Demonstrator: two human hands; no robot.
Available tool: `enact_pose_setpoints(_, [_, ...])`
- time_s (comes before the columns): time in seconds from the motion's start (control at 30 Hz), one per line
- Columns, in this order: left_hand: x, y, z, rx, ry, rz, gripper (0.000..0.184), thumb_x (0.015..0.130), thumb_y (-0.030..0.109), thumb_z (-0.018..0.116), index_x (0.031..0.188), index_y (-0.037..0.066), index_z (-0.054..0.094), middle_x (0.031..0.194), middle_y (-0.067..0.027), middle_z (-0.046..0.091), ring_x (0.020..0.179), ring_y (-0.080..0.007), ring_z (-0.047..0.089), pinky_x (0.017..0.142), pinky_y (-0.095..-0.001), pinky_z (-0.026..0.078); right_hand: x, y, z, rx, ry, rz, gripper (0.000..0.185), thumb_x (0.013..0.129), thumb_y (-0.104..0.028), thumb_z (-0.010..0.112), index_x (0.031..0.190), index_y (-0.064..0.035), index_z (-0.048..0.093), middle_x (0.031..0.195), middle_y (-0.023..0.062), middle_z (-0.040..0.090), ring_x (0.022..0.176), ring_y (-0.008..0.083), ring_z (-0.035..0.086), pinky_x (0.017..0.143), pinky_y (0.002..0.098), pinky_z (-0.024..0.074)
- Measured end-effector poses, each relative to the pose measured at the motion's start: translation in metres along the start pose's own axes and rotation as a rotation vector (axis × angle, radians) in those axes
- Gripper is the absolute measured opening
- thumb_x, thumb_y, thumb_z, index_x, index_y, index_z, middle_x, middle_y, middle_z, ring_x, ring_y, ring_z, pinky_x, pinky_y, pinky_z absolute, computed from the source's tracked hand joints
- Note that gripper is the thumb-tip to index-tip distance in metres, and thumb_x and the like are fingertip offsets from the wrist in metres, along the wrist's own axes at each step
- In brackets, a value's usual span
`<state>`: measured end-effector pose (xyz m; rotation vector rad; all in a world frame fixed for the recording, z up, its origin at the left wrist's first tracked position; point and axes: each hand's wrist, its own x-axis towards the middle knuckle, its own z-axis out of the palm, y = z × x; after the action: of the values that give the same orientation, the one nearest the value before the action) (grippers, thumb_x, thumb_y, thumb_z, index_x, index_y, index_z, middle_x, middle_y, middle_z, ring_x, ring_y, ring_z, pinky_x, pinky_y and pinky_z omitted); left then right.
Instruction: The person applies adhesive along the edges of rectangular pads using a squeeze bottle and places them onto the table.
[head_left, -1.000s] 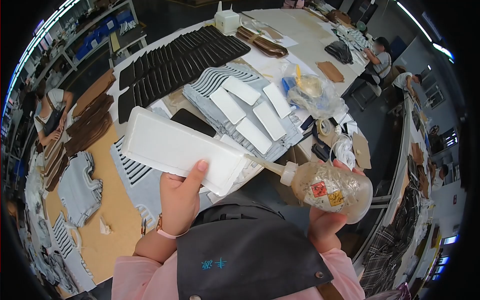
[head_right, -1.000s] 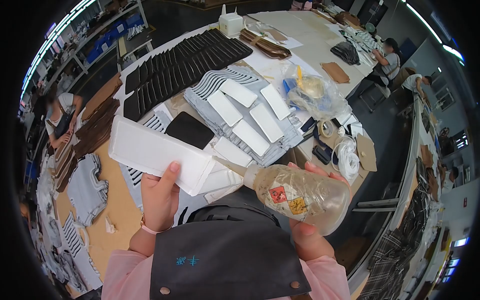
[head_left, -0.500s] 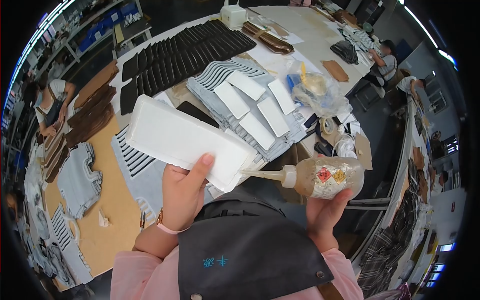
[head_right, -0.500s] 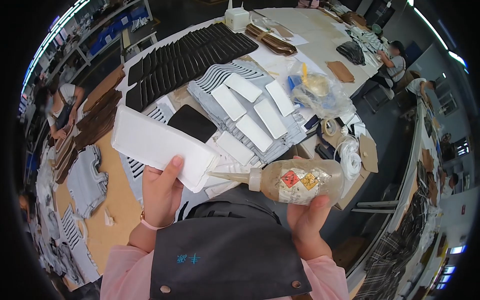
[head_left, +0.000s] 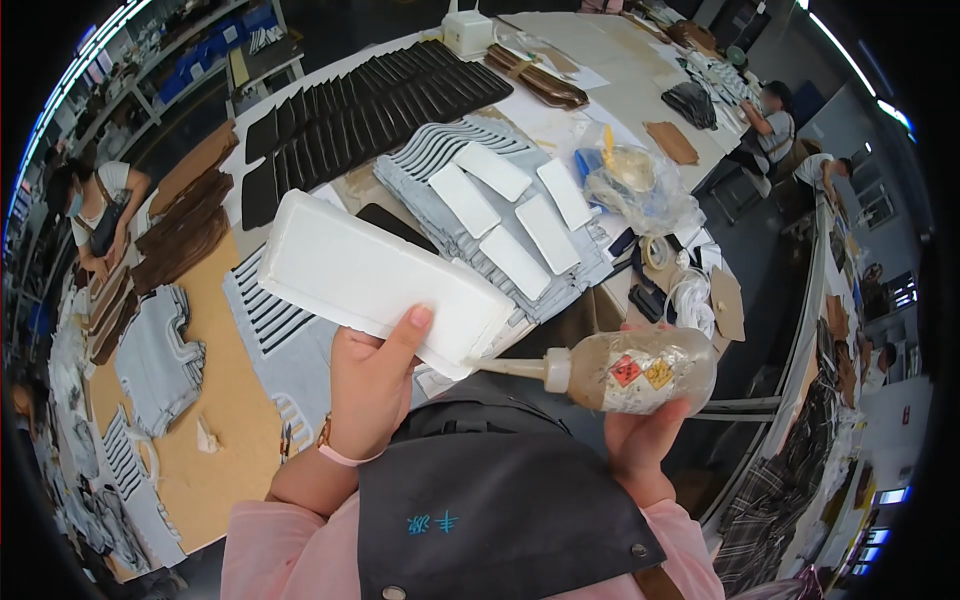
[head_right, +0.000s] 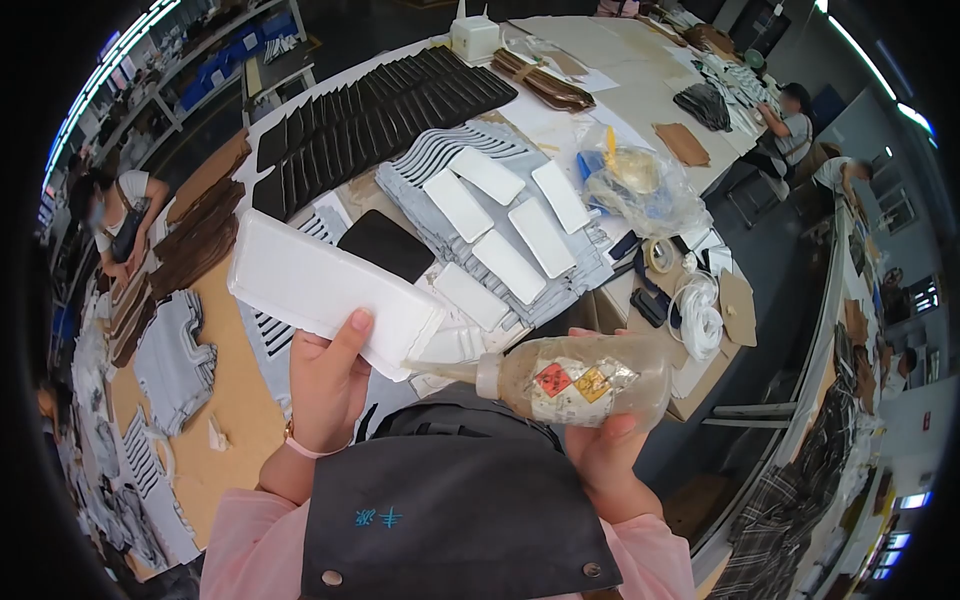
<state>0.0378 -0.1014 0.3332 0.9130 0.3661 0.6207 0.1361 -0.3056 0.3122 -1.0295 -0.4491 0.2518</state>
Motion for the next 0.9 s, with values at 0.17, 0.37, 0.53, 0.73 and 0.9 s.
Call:
enact_pose_setpoints(0.17, [0.001, -0.004, -0.003, 0.044, 0.009, 0.029, 0.025, 0.084, 0.005, 0.056, 0.106, -0.006, 0.052, 0.101, -0.0103, 0.058, 0.092, -0.0137, 0.055, 0.082, -0.0263, 0.043, 0.003, -0.003, -0.006, 0.058, -0.099, 0.069, 0.083, 0.071, -0.053, 0.063, 0.127, -0.0025, 0.028, 0.119, 0.0215, 0.045, 0.113, 0.0282, 0.045, 0.094, 0.0421, 0.0400])
enact_pose_setpoints(0.37, [-0.001, -0.004, -0.002, 0.093, 0.032, 0.034, 0.023, 0.083, 0.004, 0.057, 0.104, -0.006, 0.053, 0.101, -0.0096, 0.058, 0.091, -0.0122, 0.054, 0.082, -0.0246, 0.041, 0.008, -0.012, -0.007, -0.118, 0.087, -0.184, 0.084, 0.073, -0.057, 0.058, 0.130, -0.0028, 0.026, 0.122, 0.0187, 0.042, 0.117, 0.0284, 0.040, 0.097, 0.0443, 0.0354])
enact_pose_setpoints(0.53, [-0.001, -0.004, 0.000, 0.074, 0.044, 0.052, 0.023, 0.083, 0.005, 0.057, 0.103, -0.006, 0.053, 0.100, -0.0094, 0.058, 0.090, -0.0118, 0.053, 0.081, -0.0240, 0.041, 0.006, -0.010, 0.001, -0.030, 0.003, -0.087, 0.084, 0.068, -0.053, 0.066, 0.124, -0.0029, 0.028, 0.118, 0.0211, 0.044, 0.113, 0.0311, 0.045, 0.094, 0.0439, 0.0395])
enact_pose_setpoints(0.73, [-0.001, -0.007, 0.000, 0.131, 0.038, 0.028, 0.024, 0.084, 0.007, 0.057, 0.104, -0.006, 0.053, 0.099, -0.0089, 0.059, 0.089, -0.0115, 0.054, 0.080, -0.0236, 0.042, 0.013, -0.010, -0.017, 0.168, -0.004, 0.018, 0.082, 0.073, -0.052, 0.061, 0.129, -0.0038, 0.026, 0.120, 0.0187, 0.044, 0.113, 0.0311, 0.045, 0.095, 0.0462, 0.0388])
enact_pose_setpoints(0.9, [0.020, -0.019, -0.014, 0.215, 0.098, 0.083, 0.024, 0.083, 0.009, 0.059, 0.102, -0.005, 0.053, 0.095, -0.0080, 0.060, 0.082, -0.0107, 0.056, 0.072, -0.0224, 0.044, 0.020, -0.016, -0.030, 0.331, 0.186, -0.143, 0.067, 0.082, -0.047, 0.052, 0.131, -0.0080, 0.029, 0.124, 0.0112, 0.045, 0.117, 0.0298, 0.042, 0.095, 0.0464, 0.0386])
